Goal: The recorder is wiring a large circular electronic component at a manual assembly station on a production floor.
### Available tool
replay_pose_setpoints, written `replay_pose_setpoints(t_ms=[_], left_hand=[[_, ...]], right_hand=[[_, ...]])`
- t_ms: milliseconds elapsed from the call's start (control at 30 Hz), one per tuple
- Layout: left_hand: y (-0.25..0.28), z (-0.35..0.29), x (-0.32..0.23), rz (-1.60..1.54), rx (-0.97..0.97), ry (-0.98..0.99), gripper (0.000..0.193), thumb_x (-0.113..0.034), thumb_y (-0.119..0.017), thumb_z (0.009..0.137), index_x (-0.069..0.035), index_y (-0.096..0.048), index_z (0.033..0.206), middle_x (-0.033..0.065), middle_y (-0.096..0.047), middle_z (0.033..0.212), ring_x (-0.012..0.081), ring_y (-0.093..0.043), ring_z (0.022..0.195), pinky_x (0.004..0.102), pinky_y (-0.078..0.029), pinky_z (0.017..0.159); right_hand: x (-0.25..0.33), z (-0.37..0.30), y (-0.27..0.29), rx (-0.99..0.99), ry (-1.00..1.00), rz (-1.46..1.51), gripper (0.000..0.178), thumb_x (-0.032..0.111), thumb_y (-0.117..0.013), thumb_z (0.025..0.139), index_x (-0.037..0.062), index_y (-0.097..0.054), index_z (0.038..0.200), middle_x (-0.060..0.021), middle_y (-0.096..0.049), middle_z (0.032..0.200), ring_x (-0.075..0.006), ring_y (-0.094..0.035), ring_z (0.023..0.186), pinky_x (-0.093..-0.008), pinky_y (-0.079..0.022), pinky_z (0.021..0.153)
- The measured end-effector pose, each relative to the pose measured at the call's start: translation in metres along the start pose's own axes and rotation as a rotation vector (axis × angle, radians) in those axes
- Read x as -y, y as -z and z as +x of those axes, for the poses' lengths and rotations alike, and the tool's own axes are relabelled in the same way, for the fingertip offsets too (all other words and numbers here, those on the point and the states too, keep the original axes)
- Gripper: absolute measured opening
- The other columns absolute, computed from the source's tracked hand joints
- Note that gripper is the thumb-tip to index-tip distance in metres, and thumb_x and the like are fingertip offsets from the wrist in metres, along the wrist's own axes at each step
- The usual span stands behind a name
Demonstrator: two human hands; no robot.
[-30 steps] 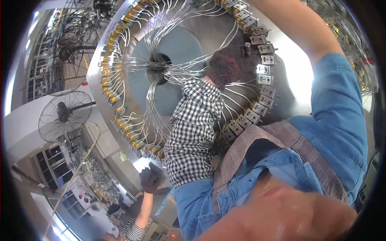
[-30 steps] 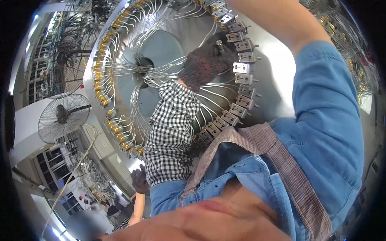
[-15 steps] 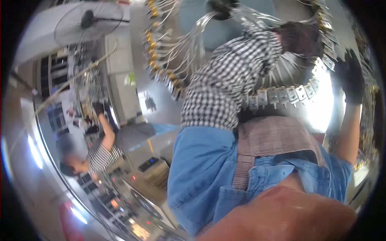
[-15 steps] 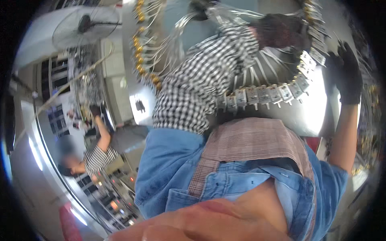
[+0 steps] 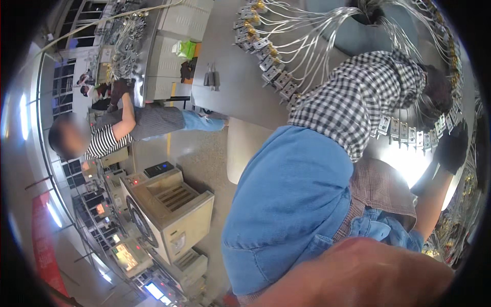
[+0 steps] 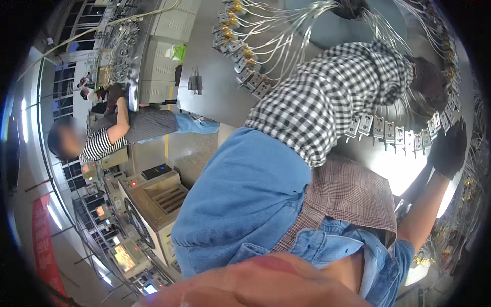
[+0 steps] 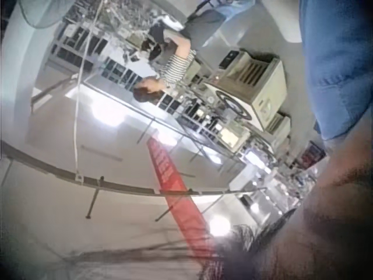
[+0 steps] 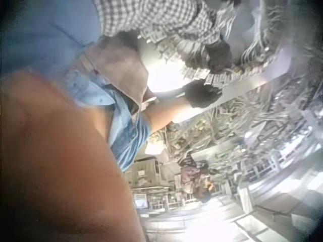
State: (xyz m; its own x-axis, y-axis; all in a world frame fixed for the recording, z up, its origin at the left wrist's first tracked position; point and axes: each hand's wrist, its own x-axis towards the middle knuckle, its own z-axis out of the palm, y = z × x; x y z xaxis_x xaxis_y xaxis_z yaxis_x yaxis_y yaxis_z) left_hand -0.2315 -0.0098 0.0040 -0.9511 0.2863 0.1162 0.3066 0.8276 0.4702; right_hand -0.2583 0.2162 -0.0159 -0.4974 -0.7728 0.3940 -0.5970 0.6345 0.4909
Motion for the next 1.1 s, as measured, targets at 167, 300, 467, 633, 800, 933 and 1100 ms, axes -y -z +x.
replay_pose_setpoints(t_ms=[167, 300, 467, 633, 800, 933, 1100], left_hand=[[-0.023, 0.054, 0.051, -0.585, 0.084, -1.488, 0.038, -0.035, -0.039, 0.085, -0.003, -0.056, 0.098, 0.0177, -0.058, 0.092, 0.0309, -0.057, 0.077, 0.0404, -0.046, 0.067], [-0.076, 0.122, 0.022, -0.531, 0.167, -1.493, 0.035, -0.034, -0.041, 0.085, -0.004, -0.056, 0.096, 0.0157, -0.057, 0.091, 0.0285, -0.055, 0.076, 0.0409, -0.045, 0.067], [-0.106, 0.176, 0.122, -0.227, 0.189, -1.38, 0.031, -0.034, -0.045, 0.083, -0.006, -0.056, 0.091, 0.0125, -0.055, 0.088, 0.0244, -0.052, 0.074, 0.0418, -0.043, 0.068], [-0.123, 0.191, 0.134, -0.079, 0.235, -1.351, 0.031, -0.035, -0.047, 0.083, -0.006, -0.055, 0.091, 0.0109, -0.053, 0.09, 0.0224, -0.049, 0.077, 0.0426, -0.041, 0.071], [-0.079, 0.155, 0.086, -0.188, 0.229, -1.532, 0.04, -0.037, -0.043, 0.085, -0.002, -0.049, 0.103, 0.0154, -0.048, 0.103, 0.0275, -0.046, 0.092, 0.0426, -0.039, 0.081], [-0.075, 0.093, 0.105, -0.676, 0.382, -1.243, 0.046, -0.034, -0.045, 0.085, 0.005, -0.044, 0.109, 0.0206, -0.049, 0.107, 0.0319, -0.049, 0.097, 0.0411, -0.039, 0.087], [-0.005, -0.004, 0.005, -1.015, -0.084, -0.17, 0.028, -0.011, -0.042, 0.084, 0.005, -0.046, 0.106, 0.018, -0.052, 0.098, 0.0257, -0.052, 0.09, 0.0371, -0.044, 0.079]], right_hand=[[-0.006, 0.005, -0.024, -0.07, -0.024, 0.204, 0.047, 0.02, -0.049, 0.081, -0.0018, -0.036, 0.121, -0.0166, -0.046, 0.115, -0.0238, -0.047, 0.103, -0.0289, -0.039, 0.087], [-0.031, -0.046, -0.06, -0.034, -0.048, 0.213, 0.043, 0.013, -0.041, 0.084, 0.0003, -0.032, 0.125, -0.015, -0.043, 0.12, -0.0177, -0.048, 0.097, -0.0261, -0.04, 0.084], [-0.001, 0.005, -0.053, -0.129, -0.07, 0.363, 0.041, 0.009, -0.028, 0.087, 0.0032, -0.029, 0.128, -0.0122, -0.037, 0.128, -0.0109, -0.054, 0.078, -0.0237, -0.046, 0.071], [0.006, 0.017, 0.007, 0.215, 0.017, -0.13, 0.053, 0.036, -0.037, 0.086, 0.0015, -0.033, 0.125, -0.0146, -0.034, 0.129, -0.0254, -0.034, 0.119, -0.0325, -0.026, 0.1], [-0.012, -0.009, -0.002, 0.285, -0.307, 0.336, 0.056, 0.038, -0.041, 0.084, 0.0007, -0.033, 0.125, -0.0114, -0.034, 0.13, -0.0217, -0.029, 0.122, -0.0297, -0.023, 0.101], [-0.004, 0.01, 0.033, 0.187, -0.147, 0.421, 0.052, 0.025, -0.049, 0.077, 0.0002, -0.038, 0.121, -0.0154, -0.04, 0.124, -0.0247, -0.037, 0.117, -0.0314, -0.029, 0.098], [-0.022, 0.007, 0.05, 0.076, -0.594, 1.037, 0.04, 0.016, -0.052, 0.082, -0.0018, -0.04, 0.116, -0.0174, -0.055, 0.102, -0.0248, -0.055, 0.094, -0.03, -0.043, 0.081]])
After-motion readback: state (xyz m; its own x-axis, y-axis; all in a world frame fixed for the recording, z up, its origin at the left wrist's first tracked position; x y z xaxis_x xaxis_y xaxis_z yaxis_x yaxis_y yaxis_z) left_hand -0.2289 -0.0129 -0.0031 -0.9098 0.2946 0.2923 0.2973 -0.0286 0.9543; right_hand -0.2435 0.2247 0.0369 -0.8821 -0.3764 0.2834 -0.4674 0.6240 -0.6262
